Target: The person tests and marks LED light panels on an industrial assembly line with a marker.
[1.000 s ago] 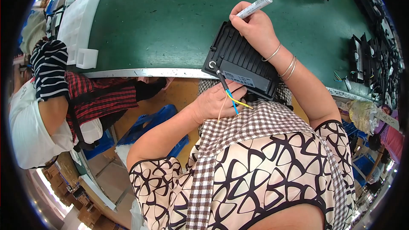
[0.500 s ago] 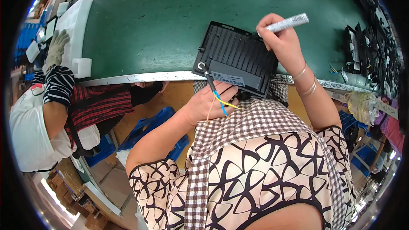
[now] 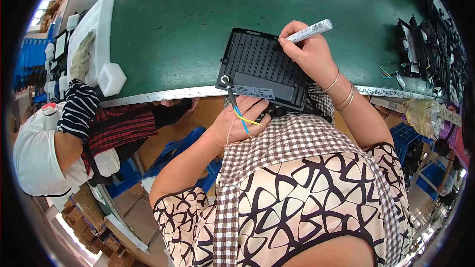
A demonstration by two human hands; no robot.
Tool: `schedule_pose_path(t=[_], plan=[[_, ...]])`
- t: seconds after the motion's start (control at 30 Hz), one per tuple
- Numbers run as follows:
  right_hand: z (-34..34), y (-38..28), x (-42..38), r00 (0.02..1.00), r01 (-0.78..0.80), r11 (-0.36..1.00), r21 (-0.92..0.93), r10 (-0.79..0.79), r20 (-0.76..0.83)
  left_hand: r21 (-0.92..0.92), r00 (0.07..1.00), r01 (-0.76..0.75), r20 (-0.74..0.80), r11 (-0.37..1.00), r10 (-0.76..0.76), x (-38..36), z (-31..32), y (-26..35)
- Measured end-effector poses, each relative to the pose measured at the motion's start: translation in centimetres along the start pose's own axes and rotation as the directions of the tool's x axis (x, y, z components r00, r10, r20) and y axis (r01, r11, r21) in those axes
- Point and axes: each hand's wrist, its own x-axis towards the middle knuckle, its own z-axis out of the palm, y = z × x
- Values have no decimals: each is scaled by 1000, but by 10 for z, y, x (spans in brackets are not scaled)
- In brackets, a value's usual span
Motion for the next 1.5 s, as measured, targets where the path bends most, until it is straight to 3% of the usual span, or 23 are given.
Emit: schedule_pose_path(t=[0.1, 0.2, 0.3, 0.5, 0.6, 0.8, 1.0, 1.3, 1.4, 1.5], plan=[[-1, -1, 3, 1000, 6, 999, -37, -5, 11, 9, 1000, 9, 9, 1000, -9, -2, 1, 0], [3, 0, 6, 995, 11, 999, -44, -15, -103, 22, 1000, 13, 21, 1000, -14, -2, 2, 1], [0, 6, 7, 994, 6, 994, 111, 5, -106, 32, 1000, 3, 25, 999, -4, 0, 1, 1], [4, 2, 6, 1000, 7, 995, 99, -8, 17, 11, 1000, 11, -5, 1000, -11, -1, 3, 0], [6, -3, 6, 999, 42, 999, 3, -42, 19, 7, 1000, 23, -21, 1000, -23, 1, 2, 1], [7, 0, 12, 996, 19, 998, 58, -14, -86, 9, 1000, 3, 0, 1000, -3, 1, 1, 0], [9, -4, 11, 999, -2, 996, 87, -2, 48, -3, 1000, 17, 0, 1000, -17, -1, 3, 0], [13, -8, 14, 999, 15, 1000, -21, -13, 52, 4, 1000, 32, 1, 999, -32, 1, 0, 1], [15, -13, 16, 999, 20, 994, -109, -23, -31, 9, 1000, 21, -2, 1000, -21, -1, 3, 0], [10, -3, 18, 998, 27, 996, 84, -21, -64, 6, 1000, -8, 1, 1000, 8, -1, 2, -2]])
